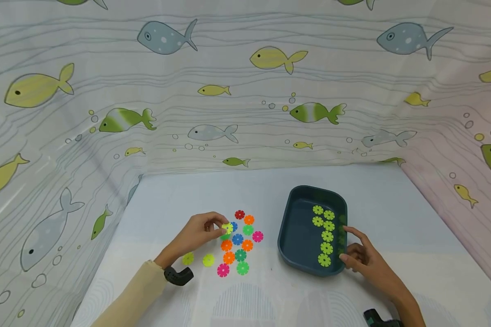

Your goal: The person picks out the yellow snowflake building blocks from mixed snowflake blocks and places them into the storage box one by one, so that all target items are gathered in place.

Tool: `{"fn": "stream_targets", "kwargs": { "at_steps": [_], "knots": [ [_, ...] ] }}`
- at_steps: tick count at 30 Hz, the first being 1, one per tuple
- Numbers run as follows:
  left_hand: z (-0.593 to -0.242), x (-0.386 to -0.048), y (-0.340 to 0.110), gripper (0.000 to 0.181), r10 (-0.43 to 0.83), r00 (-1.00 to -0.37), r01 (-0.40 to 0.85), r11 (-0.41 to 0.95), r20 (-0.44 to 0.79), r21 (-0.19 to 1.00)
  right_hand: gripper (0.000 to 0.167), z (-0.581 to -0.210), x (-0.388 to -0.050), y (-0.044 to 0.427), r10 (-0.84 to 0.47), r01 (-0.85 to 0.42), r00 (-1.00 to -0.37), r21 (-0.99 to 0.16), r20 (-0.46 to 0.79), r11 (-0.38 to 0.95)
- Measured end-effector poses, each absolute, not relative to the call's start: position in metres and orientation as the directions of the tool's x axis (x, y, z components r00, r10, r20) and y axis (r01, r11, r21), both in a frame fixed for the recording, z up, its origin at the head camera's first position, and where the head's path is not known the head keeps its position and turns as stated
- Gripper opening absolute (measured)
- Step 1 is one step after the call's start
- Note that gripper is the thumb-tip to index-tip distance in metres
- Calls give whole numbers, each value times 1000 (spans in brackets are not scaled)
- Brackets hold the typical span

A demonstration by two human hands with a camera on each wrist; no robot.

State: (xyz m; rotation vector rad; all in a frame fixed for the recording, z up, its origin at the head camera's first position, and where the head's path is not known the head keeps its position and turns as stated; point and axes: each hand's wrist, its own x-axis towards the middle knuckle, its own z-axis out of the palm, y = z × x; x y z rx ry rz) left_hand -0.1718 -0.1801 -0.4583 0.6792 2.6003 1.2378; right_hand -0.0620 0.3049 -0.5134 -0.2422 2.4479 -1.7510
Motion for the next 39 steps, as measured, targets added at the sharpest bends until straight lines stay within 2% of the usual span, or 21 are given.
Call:
{"fn": "stream_targets", "kwargs": {
  "at_steps": [39],
  "knots": [
    [-448,-187,-124,20,612,-787,436,470,72,767,74,-514,-63,305,-201,-72,-980,-945,6,318]
  ]
}}
